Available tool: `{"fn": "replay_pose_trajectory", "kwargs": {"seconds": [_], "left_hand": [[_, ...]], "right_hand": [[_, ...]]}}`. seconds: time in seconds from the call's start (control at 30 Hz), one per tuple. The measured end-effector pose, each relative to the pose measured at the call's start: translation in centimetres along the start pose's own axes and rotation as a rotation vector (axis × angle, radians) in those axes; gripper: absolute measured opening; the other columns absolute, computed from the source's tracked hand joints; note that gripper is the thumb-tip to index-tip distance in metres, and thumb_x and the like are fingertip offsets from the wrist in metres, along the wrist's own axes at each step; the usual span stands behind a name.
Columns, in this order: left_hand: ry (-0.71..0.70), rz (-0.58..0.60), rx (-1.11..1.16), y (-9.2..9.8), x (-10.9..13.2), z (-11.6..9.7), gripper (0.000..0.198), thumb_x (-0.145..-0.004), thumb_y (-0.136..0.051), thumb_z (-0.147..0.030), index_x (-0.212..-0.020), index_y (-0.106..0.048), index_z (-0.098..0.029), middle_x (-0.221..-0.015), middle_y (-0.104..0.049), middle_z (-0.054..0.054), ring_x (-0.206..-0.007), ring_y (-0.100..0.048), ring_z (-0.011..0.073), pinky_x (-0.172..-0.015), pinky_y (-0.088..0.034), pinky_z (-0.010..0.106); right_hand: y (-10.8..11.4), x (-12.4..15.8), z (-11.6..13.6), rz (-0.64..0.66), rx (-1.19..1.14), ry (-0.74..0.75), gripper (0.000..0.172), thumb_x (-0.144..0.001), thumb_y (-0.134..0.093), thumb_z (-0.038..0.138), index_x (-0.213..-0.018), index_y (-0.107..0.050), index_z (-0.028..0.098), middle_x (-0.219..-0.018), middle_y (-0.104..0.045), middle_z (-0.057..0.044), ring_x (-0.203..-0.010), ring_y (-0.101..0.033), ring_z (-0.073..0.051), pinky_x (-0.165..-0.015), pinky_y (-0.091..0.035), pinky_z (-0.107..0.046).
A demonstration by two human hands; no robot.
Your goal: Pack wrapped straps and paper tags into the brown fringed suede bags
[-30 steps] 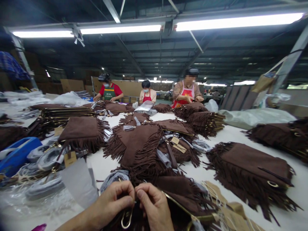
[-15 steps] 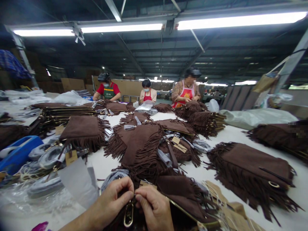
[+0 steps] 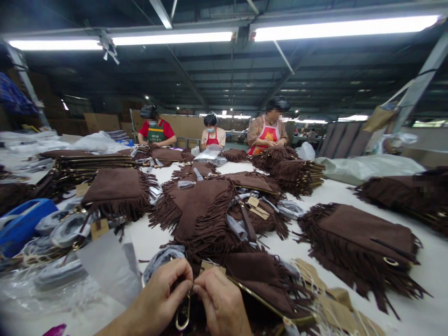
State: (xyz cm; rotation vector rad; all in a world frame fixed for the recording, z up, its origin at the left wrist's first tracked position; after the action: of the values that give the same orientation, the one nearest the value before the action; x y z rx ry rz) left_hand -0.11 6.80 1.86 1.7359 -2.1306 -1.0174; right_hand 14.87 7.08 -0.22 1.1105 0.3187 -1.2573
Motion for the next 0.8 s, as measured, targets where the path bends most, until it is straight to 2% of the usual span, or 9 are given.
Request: {"fn": "replay_pose_trajectory", "kwargs": {"seconds": [0.23, 0.43, 0.57, 0.67, 0.8], "left_hand": [[-0.037, 0.035, -0.01, -0.65, 0.27, 0.24, 0.013, -0.079, -0.043, -0.011, -0.07, -0.044, -0.02, -0.071, -0.056, 0.002, -0.069, -0.051, 0.0176, -0.064, -0.036, 0.028], [0.004, 0.075, -0.022, -0.32, 0.43, 0.14, 0.013, -0.082, -0.041, -0.013, -0.072, -0.045, -0.02, -0.075, -0.057, 0.003, -0.073, -0.052, 0.0179, -0.066, -0.036, 0.028], [-0.038, 0.081, -0.08, -0.14, 0.38, 0.01, 0.012, -0.082, -0.041, -0.013, -0.072, -0.044, -0.02, -0.074, -0.056, 0.003, -0.072, -0.051, 0.0182, -0.066, -0.035, 0.029], [-0.068, 0.071, -0.085, -0.19, 0.43, 0.1, 0.013, -0.082, -0.04, -0.013, -0.072, -0.044, -0.02, -0.075, -0.056, 0.003, -0.073, -0.05, 0.0182, -0.066, -0.035, 0.029], [-0.027, 0.093, -0.036, -0.34, 0.3, 0.32, 0.012, -0.082, -0.042, -0.015, -0.072, -0.045, -0.02, -0.075, -0.057, 0.002, -0.073, -0.051, 0.0173, -0.066, -0.036, 0.027]], "right_hand": [[-0.09, 0.24, -0.01, 0.045, 0.03, 0.029, 0.033, -0.103, -0.036, 0.03, -0.078, -0.054, 0.021, -0.068, -0.058, 0.001, -0.06, -0.058, -0.012, -0.057, -0.043, -0.019], [-0.27, 0.36, -0.37, 0.09, 0.068, 0.021, 0.036, -0.104, -0.036, 0.034, -0.073, -0.05, 0.022, -0.065, -0.055, 0.002, -0.058, -0.055, -0.011, -0.053, -0.04, -0.02], [-0.08, 0.34, 0.05, 0.066, 0.11, 0.03, 0.037, -0.104, -0.034, 0.034, -0.072, -0.048, 0.022, -0.064, -0.054, 0.003, -0.055, -0.054, -0.011, -0.051, -0.039, -0.021], [0.1, 0.31, 0.44, 0.048, 0.093, 0.023, 0.037, -0.104, -0.034, 0.033, -0.071, -0.048, 0.022, -0.063, -0.053, 0.003, -0.054, -0.053, -0.011, -0.051, -0.038, -0.021], [0.04, 0.22, 0.18, 0.078, 0.022, -0.037, 0.037, -0.102, -0.037, 0.034, -0.069, -0.05, 0.022, -0.061, -0.053, 0.003, -0.053, -0.051, -0.011, -0.051, -0.038, -0.02]]}}
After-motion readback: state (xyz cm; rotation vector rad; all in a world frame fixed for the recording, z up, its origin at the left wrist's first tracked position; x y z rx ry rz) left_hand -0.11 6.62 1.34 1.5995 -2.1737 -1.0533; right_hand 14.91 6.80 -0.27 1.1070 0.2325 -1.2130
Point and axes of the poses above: each hand's wrist, its own x-axis away from the middle knuckle, its own y-axis out of the back of the hand, z = x × y, the point moved 3 cm from there along -x, towards the middle knuckle
